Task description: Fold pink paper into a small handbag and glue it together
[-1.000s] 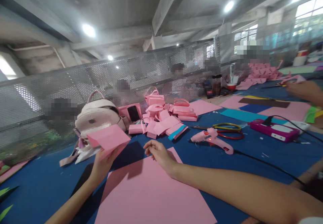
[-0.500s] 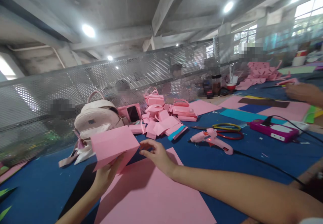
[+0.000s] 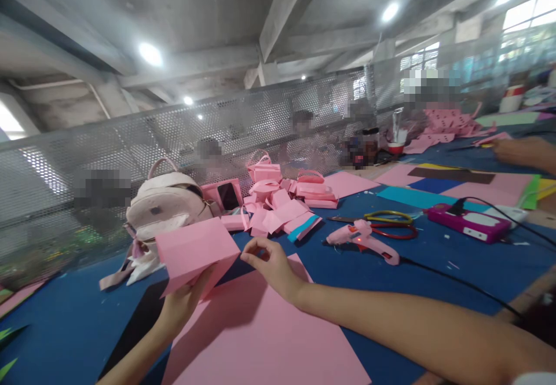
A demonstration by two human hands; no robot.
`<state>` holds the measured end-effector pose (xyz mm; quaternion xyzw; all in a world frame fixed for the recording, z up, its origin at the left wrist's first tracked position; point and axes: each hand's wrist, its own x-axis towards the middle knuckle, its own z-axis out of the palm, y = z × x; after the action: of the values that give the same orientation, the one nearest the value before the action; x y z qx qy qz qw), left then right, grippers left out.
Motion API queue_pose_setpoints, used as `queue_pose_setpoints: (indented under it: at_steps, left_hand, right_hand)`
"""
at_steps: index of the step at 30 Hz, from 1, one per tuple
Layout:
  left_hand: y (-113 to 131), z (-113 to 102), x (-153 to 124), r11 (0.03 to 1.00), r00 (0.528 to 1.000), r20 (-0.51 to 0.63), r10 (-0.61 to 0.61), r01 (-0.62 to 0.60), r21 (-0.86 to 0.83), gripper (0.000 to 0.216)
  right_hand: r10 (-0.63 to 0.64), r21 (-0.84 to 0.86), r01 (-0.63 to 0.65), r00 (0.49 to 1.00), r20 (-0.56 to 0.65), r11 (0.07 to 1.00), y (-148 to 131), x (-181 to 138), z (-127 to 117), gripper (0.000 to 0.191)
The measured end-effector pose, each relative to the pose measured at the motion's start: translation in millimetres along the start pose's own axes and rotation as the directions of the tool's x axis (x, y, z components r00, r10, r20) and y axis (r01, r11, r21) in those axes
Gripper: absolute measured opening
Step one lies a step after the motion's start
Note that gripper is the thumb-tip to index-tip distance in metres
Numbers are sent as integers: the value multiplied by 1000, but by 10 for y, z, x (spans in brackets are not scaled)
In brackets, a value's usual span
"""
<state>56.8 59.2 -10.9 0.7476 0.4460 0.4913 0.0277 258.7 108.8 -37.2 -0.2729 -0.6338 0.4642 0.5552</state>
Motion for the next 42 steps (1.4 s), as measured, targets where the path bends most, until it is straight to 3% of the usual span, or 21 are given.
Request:
queue_pose_setpoints:
  at_steps: [10, 20, 24, 29, 36, 38, 42]
  left_hand:
    - [-15, -24, 9, 999, 1000, -9, 6, -6, 32, 36]
    - [-203, -31, -19, 995, 987, -136, -86, 92, 42, 31]
    - [-246, -111, 45, 988, 976, -165, -140, 148, 38, 29]
    - [-268, -252, 152, 973, 935, -280, -217, 231, 16, 31]
    - [-287, -626, 380, 943, 788, -540, -296, 333, -32, 35]
    - [-273, -682, 401, 945, 787, -544, -291, 325, -34, 34]
    - [-244, -624, 356, 961, 860, -439, -259, 273, -32, 31]
  right_hand:
    - [38, 28, -38, 999, 2, 999, -191, -23, -13, 36]
    - [288, 141, -274, 953, -92, 952, 99, 91, -52, 37]
    - [331, 181, -310, 938, -101, 933, 122, 97, -70, 41]
    - [314, 176, -293, 944, -106, 940, 110, 91, -78, 42]
    - [246, 10, -246, 969, -40, 969, 104, 104, -49, 34]
    - [201, -61, -200, 980, 11, 978, 100, 148, -10, 31]
    - [97, -217, -65, 985, 143, 974, 183, 346, 124, 24]
